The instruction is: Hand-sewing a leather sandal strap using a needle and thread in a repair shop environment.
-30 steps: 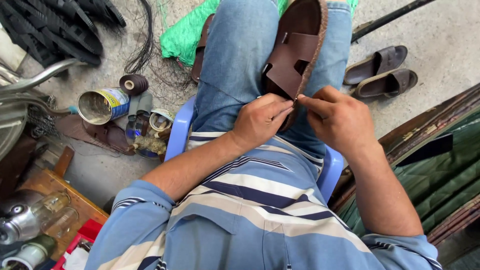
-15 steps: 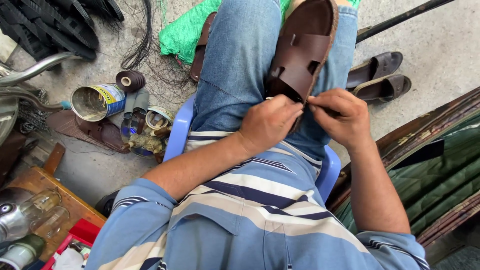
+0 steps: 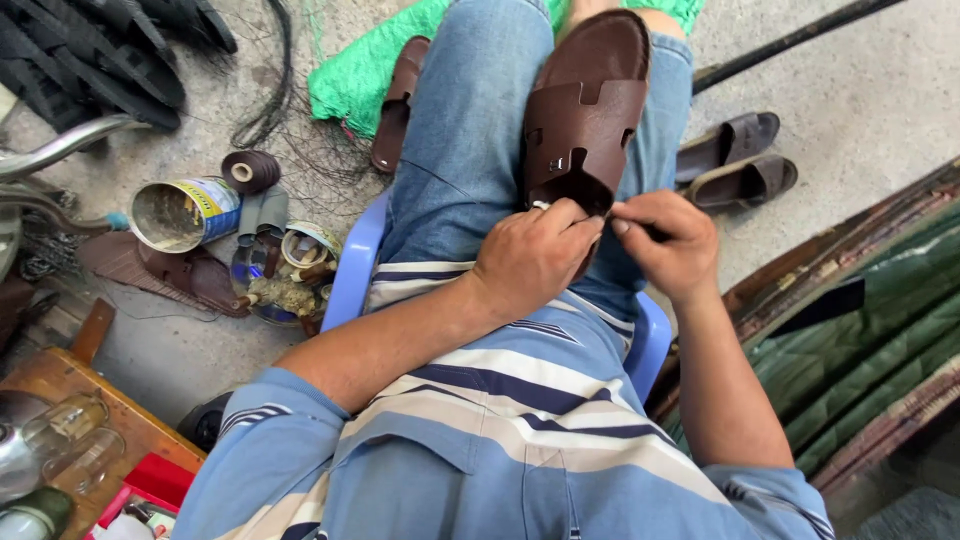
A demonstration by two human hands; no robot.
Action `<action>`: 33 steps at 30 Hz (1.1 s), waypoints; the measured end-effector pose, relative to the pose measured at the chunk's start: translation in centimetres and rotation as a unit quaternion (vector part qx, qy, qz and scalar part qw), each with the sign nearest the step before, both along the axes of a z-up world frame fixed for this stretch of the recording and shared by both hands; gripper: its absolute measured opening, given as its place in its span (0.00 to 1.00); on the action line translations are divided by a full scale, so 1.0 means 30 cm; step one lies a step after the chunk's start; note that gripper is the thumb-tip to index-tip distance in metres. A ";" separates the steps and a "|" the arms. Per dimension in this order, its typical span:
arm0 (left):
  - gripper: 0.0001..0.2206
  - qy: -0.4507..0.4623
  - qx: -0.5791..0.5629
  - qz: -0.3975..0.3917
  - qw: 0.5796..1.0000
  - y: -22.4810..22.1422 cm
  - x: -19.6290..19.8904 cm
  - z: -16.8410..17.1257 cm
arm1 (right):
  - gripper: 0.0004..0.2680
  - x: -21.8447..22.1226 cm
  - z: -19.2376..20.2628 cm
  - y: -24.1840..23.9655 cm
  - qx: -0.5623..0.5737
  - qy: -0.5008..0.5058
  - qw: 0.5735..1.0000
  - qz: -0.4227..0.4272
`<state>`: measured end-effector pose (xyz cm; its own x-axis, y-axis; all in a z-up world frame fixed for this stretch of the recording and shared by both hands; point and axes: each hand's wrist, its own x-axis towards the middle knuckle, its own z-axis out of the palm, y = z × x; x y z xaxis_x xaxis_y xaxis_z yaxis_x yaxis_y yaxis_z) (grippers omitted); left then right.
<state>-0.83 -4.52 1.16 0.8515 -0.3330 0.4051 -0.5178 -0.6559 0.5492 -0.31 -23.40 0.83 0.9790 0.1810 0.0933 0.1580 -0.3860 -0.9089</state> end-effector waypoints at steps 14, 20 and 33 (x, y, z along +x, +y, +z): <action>0.04 0.264 -0.047 -0.109 0.957 0.222 0.050 0.072 | 0.07 -0.017 0.165 0.110 -0.335 -0.043 0.937 0.086; 0.05 0.564 -0.466 -0.091 0.676 0.146 0.036 0.060 | 0.06 -0.006 0.162 0.090 -0.268 -0.016 0.959 0.086; 0.08 0.308 -0.114 0.030 0.944 0.068 0.022 0.042 | 0.08 -0.012 0.126 0.055 -0.281 -0.008 0.955 0.096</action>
<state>-0.17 -2.47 2.40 0.9634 -0.2408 -0.1179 -0.0194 -0.5014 0.8650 -0.67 -21.75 4.62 0.9220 0.3828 -0.0574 0.2866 -0.7748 -0.5635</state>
